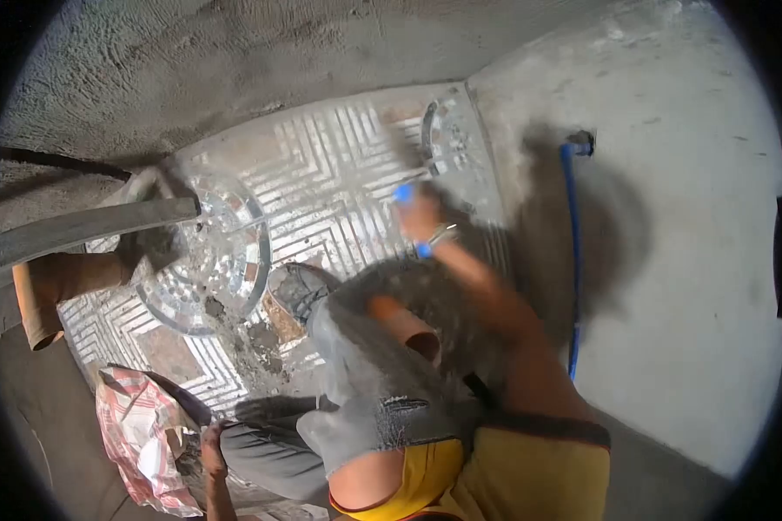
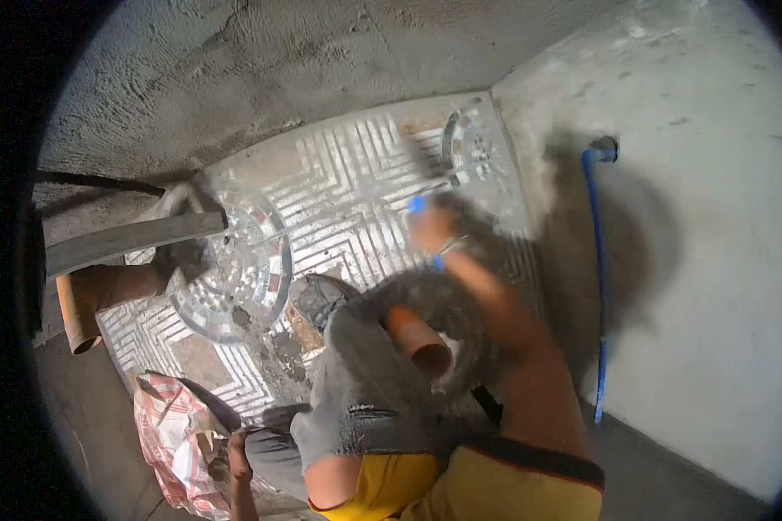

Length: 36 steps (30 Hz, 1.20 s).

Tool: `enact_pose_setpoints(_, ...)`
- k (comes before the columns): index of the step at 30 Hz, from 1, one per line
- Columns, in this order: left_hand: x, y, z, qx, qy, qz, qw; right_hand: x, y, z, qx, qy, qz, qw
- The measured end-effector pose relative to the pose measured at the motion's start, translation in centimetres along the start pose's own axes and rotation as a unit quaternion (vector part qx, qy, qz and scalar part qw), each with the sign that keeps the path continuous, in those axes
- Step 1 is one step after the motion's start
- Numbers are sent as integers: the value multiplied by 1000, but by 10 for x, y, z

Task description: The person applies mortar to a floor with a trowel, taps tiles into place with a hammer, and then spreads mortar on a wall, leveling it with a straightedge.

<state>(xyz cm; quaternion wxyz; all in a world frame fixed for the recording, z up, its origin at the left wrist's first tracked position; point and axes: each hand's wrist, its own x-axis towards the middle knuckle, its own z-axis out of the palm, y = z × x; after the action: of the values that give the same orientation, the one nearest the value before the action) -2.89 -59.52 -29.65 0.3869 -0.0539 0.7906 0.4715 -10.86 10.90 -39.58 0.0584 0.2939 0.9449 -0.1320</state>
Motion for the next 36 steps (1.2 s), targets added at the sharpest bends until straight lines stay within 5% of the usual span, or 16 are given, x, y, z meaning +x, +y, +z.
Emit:
enact_pose_setpoints(1,-7,10,3,58,38,35,997,11,40,-10,-14,14,60,998)
enact_pose_setpoints(3,-12,-25,-1,-92,89,-66,990,32,118,-31,-38,37,181,982)
enact_pose_setpoints(6,-6,1,9,-167,104,-73,978,29,135,-41,-51,-18,235,970)
enact_pose_setpoints(8,-2,-4,6,-213,83,-83,970,7,102,0,-57,24,189,980)
enact_pose_setpoints(10,1,1,6,-215,72,-69,971,-26,56,-23,-50,-52,28,997)
enact_pose_setpoints(13,-11,32,16,-151,74,-19,986,-10,45,-63,-62,-153,98,981)
enact_pose_setpoints(14,-13,33,17,-150,72,2,986,17,114,-17,-133,1,31,991)
enact_pose_setpoints(15,-14,18,16,-150,91,-7,985,32,110,-35,-65,54,90,992)
enact_pose_setpoints(17,-29,-16,10,-139,119,-38,982,82,165,-20,-55,16,191,980)
enact_pose_setpoints(22,-30,-16,21,-174,185,-60,965,58,103,49,-109,-24,119,987)
enact_pose_setpoints(24,-26,-20,22,-186,184,-70,963,-16,-46,-1,-69,-74,171,980)
enact_pose_setpoints(27,-19,-19,13,-150,112,-62,980,-69,-109,27,-8,-197,-34,980)
enact_pose_setpoints(28,-15,-6,13,-146,86,-55,984,-66,-130,-16,20,-282,-104,953)
enact_pose_setpoints(29,-16,5,15,-165,95,-50,981,-69,-131,-26,50,-245,-138,958)
enact_pose_setpoints(34,-39,15,31,-211,177,-66,959,-72,28,-24,101,-16,64,993)
enact_pose_setpoints(36,-43,16,37,-213,199,-65,954,-71,113,-18,89,-51,209,973)
